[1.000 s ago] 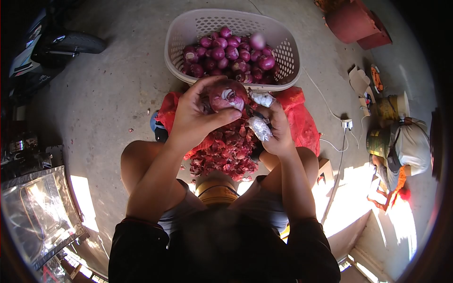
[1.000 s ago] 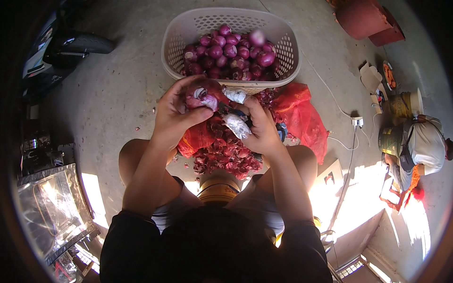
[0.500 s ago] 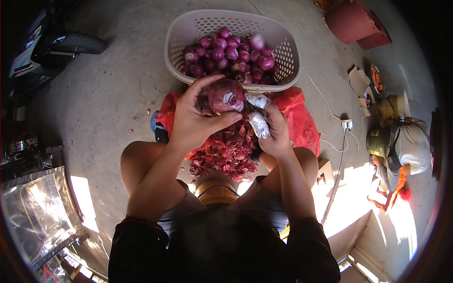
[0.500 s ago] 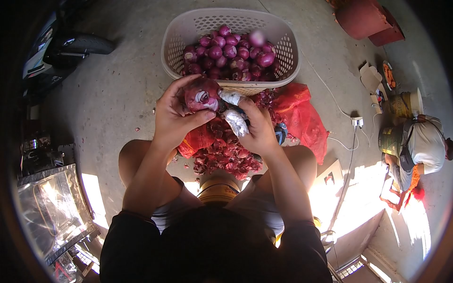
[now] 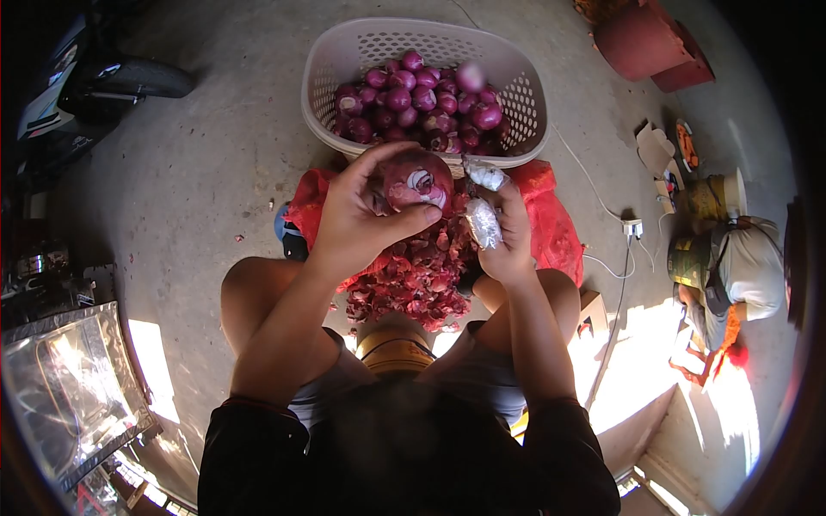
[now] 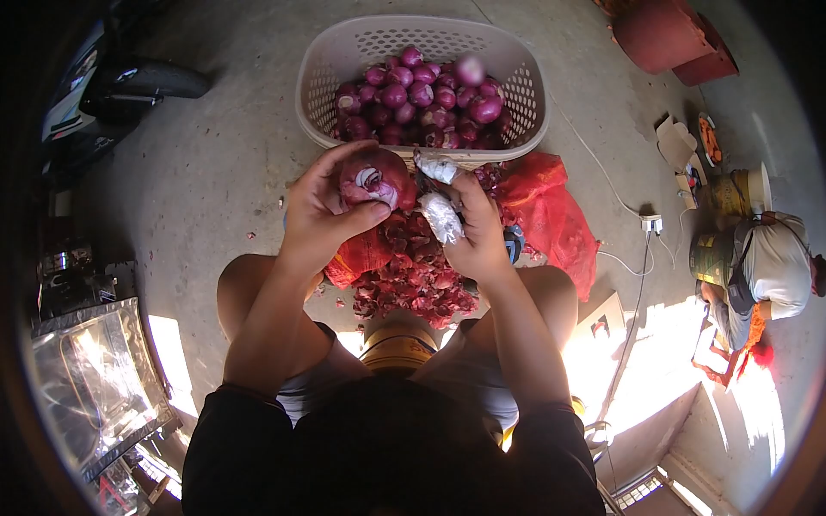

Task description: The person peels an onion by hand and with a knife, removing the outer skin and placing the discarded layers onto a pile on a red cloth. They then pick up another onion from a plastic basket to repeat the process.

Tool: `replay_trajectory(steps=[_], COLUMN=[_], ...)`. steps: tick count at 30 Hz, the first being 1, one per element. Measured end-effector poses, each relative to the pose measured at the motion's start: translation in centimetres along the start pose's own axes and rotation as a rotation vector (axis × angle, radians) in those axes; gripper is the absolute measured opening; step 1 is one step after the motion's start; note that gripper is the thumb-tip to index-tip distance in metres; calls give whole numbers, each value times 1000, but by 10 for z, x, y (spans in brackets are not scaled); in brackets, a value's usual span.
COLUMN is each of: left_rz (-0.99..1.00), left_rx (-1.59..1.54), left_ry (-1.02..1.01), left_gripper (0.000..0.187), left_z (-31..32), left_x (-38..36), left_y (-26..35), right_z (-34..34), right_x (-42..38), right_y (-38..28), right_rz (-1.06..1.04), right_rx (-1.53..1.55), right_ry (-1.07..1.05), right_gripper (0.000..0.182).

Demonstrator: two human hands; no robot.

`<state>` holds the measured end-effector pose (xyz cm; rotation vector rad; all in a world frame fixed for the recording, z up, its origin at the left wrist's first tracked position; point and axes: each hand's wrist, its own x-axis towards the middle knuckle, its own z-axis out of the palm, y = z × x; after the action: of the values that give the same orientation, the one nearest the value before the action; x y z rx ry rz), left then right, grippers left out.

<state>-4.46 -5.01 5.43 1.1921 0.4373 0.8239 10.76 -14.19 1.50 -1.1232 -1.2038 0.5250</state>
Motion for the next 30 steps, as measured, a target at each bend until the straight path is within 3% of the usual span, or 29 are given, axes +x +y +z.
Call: replay_trajectory(steps=[8, 11, 14, 17, 20, 30], left_rz=[-59, -74, -63, -73, -73, -70], left_rx=[-37, -14, 13, 35, 46, 9], left_ry=[-4, -14, -24, -22, -16, -17], left_gripper=[59, 63, 65, 65, 64, 64], left_z=[1, 0, -1, -1, -1, -2], left_x=[-1, -2, -2, -2, -1, -2], left_y=[3, 3, 1, 2, 1, 1], right_z=[-19, -13, -12, -13, -12, -16], right_x=[-8, -2, -2, -4, -3, -10], right_y=[-5, -1, -1, -1, 4, 9], right_rz=[210, 5, -20, 94, -5, 89], right_rx=[-97, -128, -165, -115, -132, -29], right_ry=[-280, -230, -232, -224, -213, -235], right_gripper=[49, 47, 46, 42, 42, 53])
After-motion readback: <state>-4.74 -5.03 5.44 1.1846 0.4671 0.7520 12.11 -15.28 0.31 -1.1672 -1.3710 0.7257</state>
